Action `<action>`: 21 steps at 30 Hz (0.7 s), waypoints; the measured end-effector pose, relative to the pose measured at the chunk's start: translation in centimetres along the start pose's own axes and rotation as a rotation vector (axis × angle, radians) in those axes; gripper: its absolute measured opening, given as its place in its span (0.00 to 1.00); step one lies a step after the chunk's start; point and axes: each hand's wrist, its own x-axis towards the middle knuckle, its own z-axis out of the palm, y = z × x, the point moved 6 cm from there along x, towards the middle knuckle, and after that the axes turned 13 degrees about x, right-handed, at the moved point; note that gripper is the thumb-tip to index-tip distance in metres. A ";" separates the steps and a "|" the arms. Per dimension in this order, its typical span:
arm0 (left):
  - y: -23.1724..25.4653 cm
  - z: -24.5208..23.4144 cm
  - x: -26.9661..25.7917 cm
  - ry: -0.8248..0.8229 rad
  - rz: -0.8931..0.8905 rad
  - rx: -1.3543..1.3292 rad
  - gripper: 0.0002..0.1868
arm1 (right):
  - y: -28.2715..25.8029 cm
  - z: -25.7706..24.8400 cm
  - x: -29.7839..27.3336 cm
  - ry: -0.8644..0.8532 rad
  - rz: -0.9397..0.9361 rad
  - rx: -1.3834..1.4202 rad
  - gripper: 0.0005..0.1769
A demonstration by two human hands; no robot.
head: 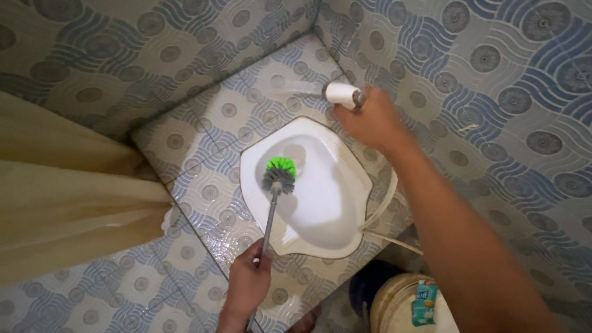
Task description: The person cleans a squat toilet by scrubbing the interior bowl with a brush and rinsing the surface with water from a hand-held sprayer.
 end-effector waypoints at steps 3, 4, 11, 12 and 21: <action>0.1 -0.1 0.0 0.042 0.059 -0.012 0.19 | -0.5 1.2 -0.3 -0.044 -0.055 0.039 0.16; -0.1 0.0 0.0 0.024 0.022 0.002 0.19 | -0.5 1.5 -0.6 -0.053 -0.071 0.038 0.16; 0.5 -0.2 0.1 0.005 -0.012 0.008 0.20 | -0.8 4.6 -2.3 -0.158 -0.149 0.130 0.15; 0.5 -0.2 0.0 0.007 -0.012 0.004 0.20 | -0.7 5.1 -2.6 -0.177 -0.123 0.068 0.14; 0.0 -0.4 0.0 0.012 -0.011 0.069 0.20 | 0.0 5.3 -2.2 -0.060 -0.197 -0.222 0.17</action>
